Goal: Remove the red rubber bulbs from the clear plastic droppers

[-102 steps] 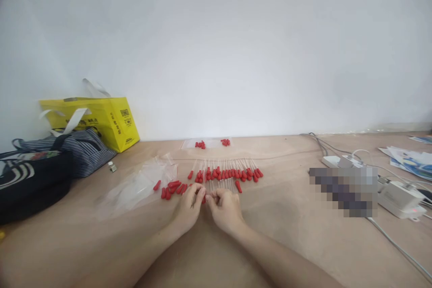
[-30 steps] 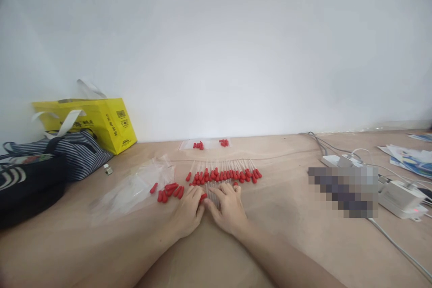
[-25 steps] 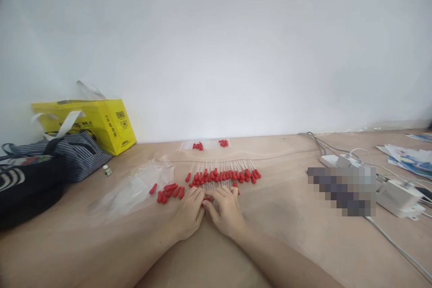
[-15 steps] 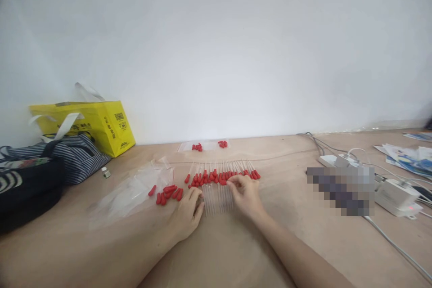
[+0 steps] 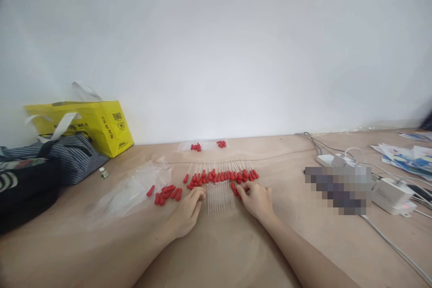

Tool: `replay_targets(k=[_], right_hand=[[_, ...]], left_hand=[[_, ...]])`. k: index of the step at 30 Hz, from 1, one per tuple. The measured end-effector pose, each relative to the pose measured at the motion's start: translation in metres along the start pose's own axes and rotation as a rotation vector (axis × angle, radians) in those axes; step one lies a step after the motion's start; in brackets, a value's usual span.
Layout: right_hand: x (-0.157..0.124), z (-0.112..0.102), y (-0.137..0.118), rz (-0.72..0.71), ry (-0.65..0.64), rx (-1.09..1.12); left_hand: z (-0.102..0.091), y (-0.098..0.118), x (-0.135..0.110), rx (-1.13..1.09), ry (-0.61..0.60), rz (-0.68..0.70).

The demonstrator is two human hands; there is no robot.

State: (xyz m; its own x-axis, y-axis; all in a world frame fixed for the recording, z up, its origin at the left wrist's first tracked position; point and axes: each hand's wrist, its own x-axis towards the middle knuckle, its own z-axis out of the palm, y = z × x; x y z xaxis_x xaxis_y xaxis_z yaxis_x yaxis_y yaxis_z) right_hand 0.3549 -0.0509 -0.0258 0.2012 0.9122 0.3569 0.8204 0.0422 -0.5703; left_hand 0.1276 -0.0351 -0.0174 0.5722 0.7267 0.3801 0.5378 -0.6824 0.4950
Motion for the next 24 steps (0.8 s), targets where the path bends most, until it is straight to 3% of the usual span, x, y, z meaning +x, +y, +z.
replay_targets(k=[6,9,14,18,21,24], right_hand=[[0.025,-0.005,0.005,0.100,0.056,-0.078],[0.036,-0.001,0.002,0.095,0.020,-0.172],[0.039,0.008,-0.003,0.059,-0.016,-0.265],[0.037,0.009,-0.001,0.059,0.076,-0.226],[0.028,0.009,-0.005,-0.017,0.196,-0.136],[0.008,0.013,-0.021,-0.220,0.276,-0.017]], left_hand=[[0.000,-0.001,0.000,-0.009,0.006,0.001],[0.000,-0.002,0.000,-0.017,0.001,-0.008],[0.000,-0.003,-0.002,-0.020,0.006,-0.018],[-0.001,-0.001,-0.003,-0.008,0.051,-0.020],[-0.004,0.004,-0.001,-0.004,0.143,-0.052],[-0.006,0.010,0.004,-0.080,0.166,-0.139]])
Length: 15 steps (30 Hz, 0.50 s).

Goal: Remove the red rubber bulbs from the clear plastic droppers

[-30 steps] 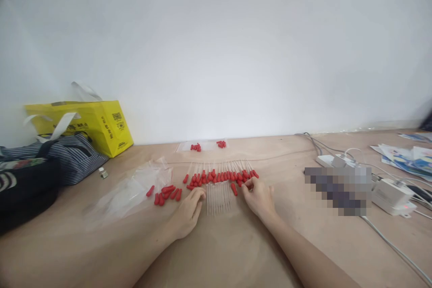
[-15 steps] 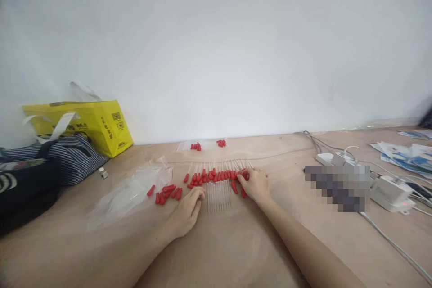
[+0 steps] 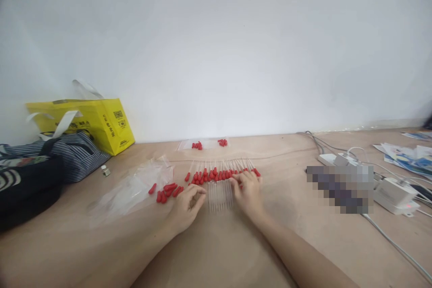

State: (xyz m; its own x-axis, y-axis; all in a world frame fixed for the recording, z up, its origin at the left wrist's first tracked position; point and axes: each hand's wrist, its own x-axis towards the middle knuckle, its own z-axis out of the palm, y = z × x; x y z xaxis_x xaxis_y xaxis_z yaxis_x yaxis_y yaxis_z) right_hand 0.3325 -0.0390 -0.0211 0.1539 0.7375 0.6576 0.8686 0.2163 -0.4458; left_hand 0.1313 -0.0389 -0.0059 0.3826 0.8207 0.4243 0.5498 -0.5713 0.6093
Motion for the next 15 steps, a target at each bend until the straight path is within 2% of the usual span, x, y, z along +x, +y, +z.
replay_targets(k=[4,8,11,15], right_hand=[[-0.024,0.004,-0.037,-0.258,0.034,0.137],[-0.033,0.010,-0.055,-0.409,0.031,0.194],[-0.030,0.006,-0.048,-0.454,0.044,0.182],[-0.021,-0.003,-0.032,-0.490,0.175,0.126]], left_hand=[[0.005,0.006,0.004,-0.278,-0.099,-0.102],[0.007,0.005,0.004,-0.401,-0.099,-0.162],[-0.002,-0.001,0.001,-0.187,-0.052,-0.112],[-0.015,-0.016,-0.005,0.251,-0.014,0.108]])
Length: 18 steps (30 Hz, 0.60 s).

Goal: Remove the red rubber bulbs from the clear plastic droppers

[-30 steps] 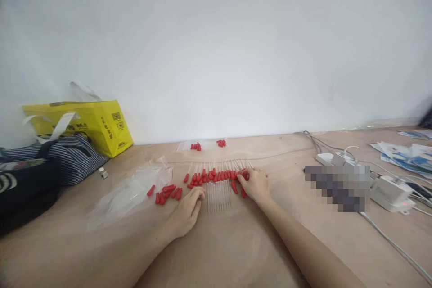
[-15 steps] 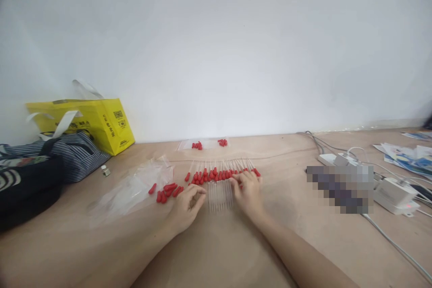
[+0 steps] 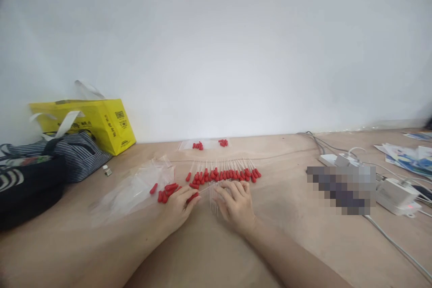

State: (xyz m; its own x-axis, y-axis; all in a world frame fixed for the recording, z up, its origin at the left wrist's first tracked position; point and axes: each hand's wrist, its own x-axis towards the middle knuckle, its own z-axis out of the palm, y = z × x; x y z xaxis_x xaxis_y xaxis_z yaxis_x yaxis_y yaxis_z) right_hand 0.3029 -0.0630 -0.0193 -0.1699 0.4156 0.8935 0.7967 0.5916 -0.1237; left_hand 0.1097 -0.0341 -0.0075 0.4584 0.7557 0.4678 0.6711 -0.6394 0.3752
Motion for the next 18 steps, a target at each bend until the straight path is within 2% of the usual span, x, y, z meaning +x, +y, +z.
replay_targets(k=[4,8,11,15,18], right_hand=[[0.001,0.003,0.007,-0.112,-0.115,-0.029],[-0.003,0.018,0.005,-0.193,-0.193,-0.001],[-0.007,0.023,0.003,-0.196,-0.219,-0.007],[-0.008,0.016,0.001,-0.176,-0.275,-0.001],[-0.006,0.009,-0.001,-0.168,-0.310,0.022]], left_hand=[[0.004,-0.007,-0.006,0.203,0.021,0.188],[0.010,-0.003,-0.010,0.260,0.079,0.310],[0.009,-0.002,-0.011,0.240,0.104,0.331],[0.006,-0.006,-0.012,0.214,0.141,0.350],[0.003,-0.008,-0.014,0.232,0.098,0.339]])
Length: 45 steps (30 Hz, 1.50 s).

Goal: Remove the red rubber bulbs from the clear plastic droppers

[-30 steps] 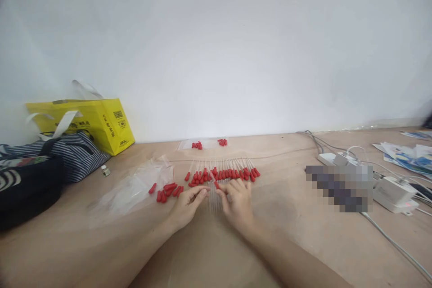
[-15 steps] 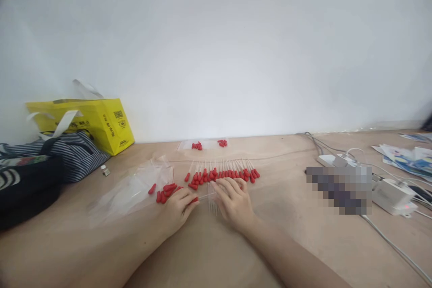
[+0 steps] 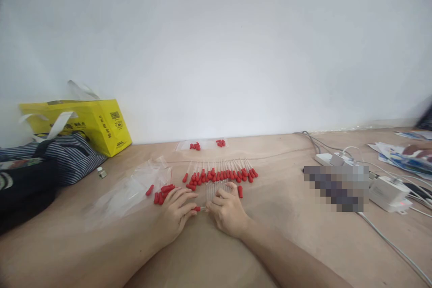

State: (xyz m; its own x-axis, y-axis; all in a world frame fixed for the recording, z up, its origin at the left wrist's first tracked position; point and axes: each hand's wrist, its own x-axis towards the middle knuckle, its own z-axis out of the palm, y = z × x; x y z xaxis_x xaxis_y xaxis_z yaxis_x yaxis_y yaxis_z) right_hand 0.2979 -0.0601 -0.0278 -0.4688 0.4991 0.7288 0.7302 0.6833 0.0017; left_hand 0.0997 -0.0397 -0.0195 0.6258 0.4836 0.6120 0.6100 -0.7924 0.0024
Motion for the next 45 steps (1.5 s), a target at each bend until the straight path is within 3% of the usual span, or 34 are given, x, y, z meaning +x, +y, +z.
replay_targets(k=[14,21,26,30,38,45], right_hand=[[-0.004,-0.004,0.003,0.063,-0.004,0.073],[-0.013,0.002,0.022,0.282,0.027,0.021],[-0.014,0.016,0.029,0.372,0.011,-0.033],[-0.012,0.024,0.027,0.401,0.020,-0.044],[-0.009,0.027,0.016,0.426,-0.010,-0.076],[-0.007,0.024,0.011,0.398,-0.071,-0.062]], left_hand=[[-0.007,0.001,-0.003,-0.016,-0.026,-0.056],[-0.012,-0.008,-0.005,-0.116,0.085,-0.205],[-0.021,-0.033,-0.003,-0.044,0.165,-0.394],[-0.025,-0.047,-0.004,-0.006,0.075,-0.497],[-0.024,-0.044,0.005,0.005,-0.049,-0.561],[-0.023,-0.055,0.038,0.195,-0.246,-0.732]])
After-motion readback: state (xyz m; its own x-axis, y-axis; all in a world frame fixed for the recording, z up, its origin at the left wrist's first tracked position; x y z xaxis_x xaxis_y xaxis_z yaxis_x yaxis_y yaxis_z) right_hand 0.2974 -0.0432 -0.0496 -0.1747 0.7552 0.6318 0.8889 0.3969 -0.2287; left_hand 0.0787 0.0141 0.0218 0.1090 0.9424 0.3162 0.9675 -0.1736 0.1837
